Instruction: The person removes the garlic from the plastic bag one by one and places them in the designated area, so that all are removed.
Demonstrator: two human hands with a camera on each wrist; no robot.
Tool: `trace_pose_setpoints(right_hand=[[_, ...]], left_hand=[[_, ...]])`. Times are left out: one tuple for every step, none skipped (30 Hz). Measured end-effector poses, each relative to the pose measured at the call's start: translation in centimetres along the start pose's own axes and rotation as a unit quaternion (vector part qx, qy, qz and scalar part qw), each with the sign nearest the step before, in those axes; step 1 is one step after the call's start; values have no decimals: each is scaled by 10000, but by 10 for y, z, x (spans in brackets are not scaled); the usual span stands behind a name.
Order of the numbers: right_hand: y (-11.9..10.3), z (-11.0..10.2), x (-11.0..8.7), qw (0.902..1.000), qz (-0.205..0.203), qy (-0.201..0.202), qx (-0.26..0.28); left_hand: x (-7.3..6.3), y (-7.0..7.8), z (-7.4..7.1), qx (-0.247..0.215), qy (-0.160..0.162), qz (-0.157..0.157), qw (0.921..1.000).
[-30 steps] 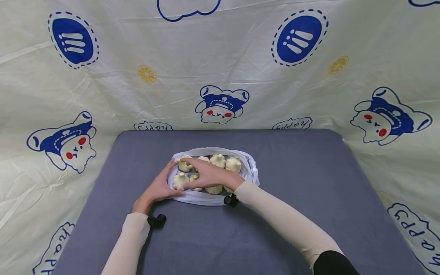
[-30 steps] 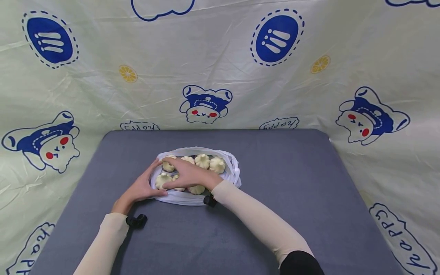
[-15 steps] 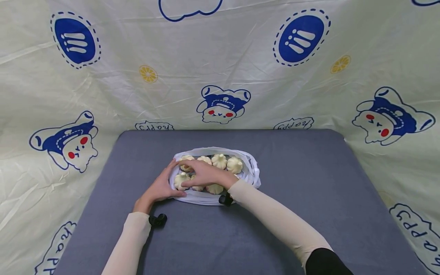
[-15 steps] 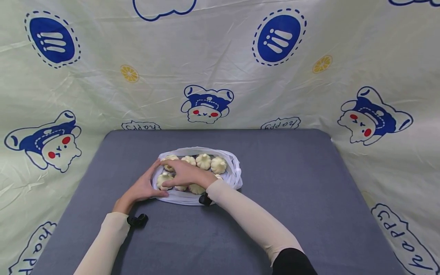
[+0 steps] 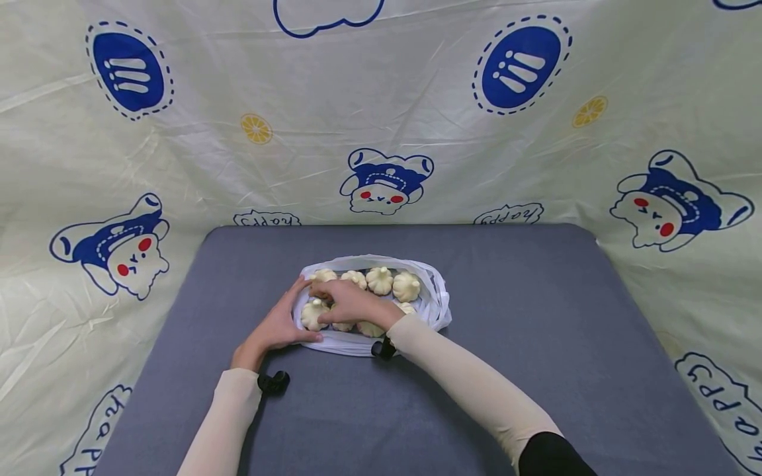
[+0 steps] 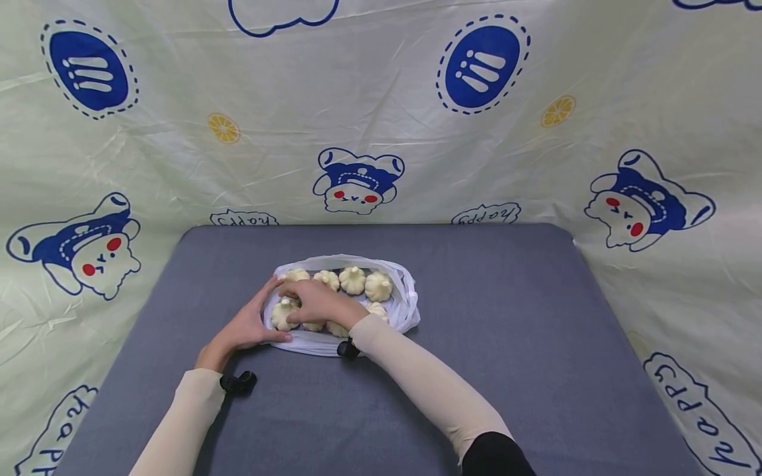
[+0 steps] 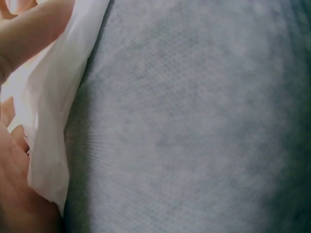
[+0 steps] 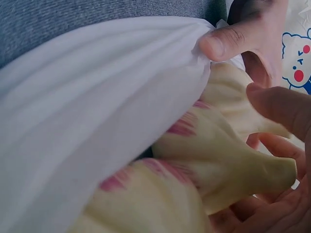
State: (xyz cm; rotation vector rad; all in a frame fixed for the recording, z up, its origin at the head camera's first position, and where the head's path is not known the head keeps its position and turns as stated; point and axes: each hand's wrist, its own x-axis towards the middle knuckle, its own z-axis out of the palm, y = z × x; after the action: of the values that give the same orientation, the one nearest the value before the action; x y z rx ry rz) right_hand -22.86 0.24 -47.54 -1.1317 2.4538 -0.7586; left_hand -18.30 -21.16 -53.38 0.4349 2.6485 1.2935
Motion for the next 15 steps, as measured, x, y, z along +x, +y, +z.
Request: trace_pose_setpoints(right_hand=[[0,1,0,10000,30,9,-21],[0,1,1,10000,62,8,-29],[-1,1,1,10000,90,8,-24],[-1,2,1,9999,108,3,-23],[-1,2,1,9999,117,1,-12],[-1,2,2,9999,108,-8,-14],[-1,3,2,9999,110,-13,-14],[-1,3,2,9999,105,-17,-29],[-1,3,2,9999,88,-14,-46],[-1,3,2,10000,72,-14,-52],[-1,3,2,10000,64,-6,-51],[-1,3,2,10000,52,9,-34],[-1,3,2,10000,46,23,-10],[-1,3,2,10000,45,39,15],[-2,3,2,10000,45,56,55]], left_hand=[[0,0,0,-11,8,6,10000],[0,0,0,-14,14,12,10000],[0,0,1,-2,25,22,10000],[1,0,1,14,31,25,10000],[1,0,1,13,33,25,10000],[1,0,1,29,33,25,10000],[1,0,1,39,31,16,10000],[0,1,1,45,27,6,10000],[0,1,1,41,22,-11,10000],[0,1,1,34,14,-19,10000],[0,1,1,29,15,-24,10000],[0,1,1,26,13,-31,10000],[0,1,1,20,15,-35,10000],[-1,1,0,15,16,-36,10000],[-1,1,0,9,15,-36,10000]])
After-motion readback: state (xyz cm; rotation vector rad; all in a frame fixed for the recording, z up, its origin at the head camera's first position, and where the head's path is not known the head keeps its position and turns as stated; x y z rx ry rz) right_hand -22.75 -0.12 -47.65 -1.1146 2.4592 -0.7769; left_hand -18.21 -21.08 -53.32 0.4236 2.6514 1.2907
